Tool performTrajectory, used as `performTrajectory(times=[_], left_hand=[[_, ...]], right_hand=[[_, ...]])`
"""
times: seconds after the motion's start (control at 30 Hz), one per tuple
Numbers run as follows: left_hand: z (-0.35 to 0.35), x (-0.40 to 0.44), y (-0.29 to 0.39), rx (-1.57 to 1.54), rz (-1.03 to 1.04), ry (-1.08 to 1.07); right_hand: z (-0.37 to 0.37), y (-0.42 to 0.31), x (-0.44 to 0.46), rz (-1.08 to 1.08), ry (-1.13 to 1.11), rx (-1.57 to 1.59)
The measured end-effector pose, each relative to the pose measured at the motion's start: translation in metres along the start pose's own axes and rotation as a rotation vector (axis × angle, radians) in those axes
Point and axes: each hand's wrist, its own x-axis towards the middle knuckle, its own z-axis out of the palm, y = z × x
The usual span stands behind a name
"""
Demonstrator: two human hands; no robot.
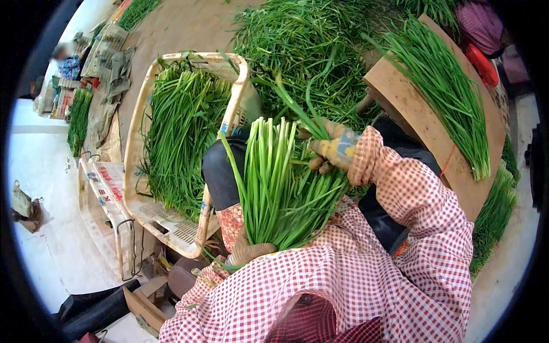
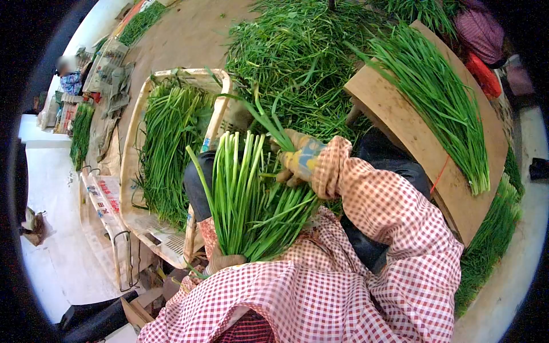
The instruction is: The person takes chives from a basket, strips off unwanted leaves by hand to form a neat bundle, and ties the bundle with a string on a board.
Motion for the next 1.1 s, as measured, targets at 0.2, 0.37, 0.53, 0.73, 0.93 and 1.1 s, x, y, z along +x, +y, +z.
performTrajectory(times=[0.2, 0.37, 0.53, 0.73, 0.93, 1.1], left_hand=[[-0.011, 0.001, -0.008, 0.292, -0.009, 0.017], [-0.018, 0.007, -0.015, 0.254, 0.120, -0.164], [-0.010, 0.003, -0.001, 0.205, 0.005, -0.067], [-0.014, 0.009, -0.019, -0.191, -0.012, -0.147], [-0.012, 0.003, -0.018, -0.148, -0.048, -0.162], [-0.015, 0.003, -0.002, -0.167, -0.072, -0.106]], right_hand=[[-0.005, -0.007, 0.011, 0.141, -0.246, -0.246], [-0.011, 0.004, 0.023, 0.259, -0.360, 0.048], [-0.012, 0.018, 0.023, 0.334, -0.344, 0.334], [-0.002, 0.038, 0.019, 0.309, 0.032, -0.022], [-0.024, 0.086, 0.059, 0.389, -0.404, -0.219], [0.015, 0.043, 0.015, 0.417, -0.083, 0.015]])
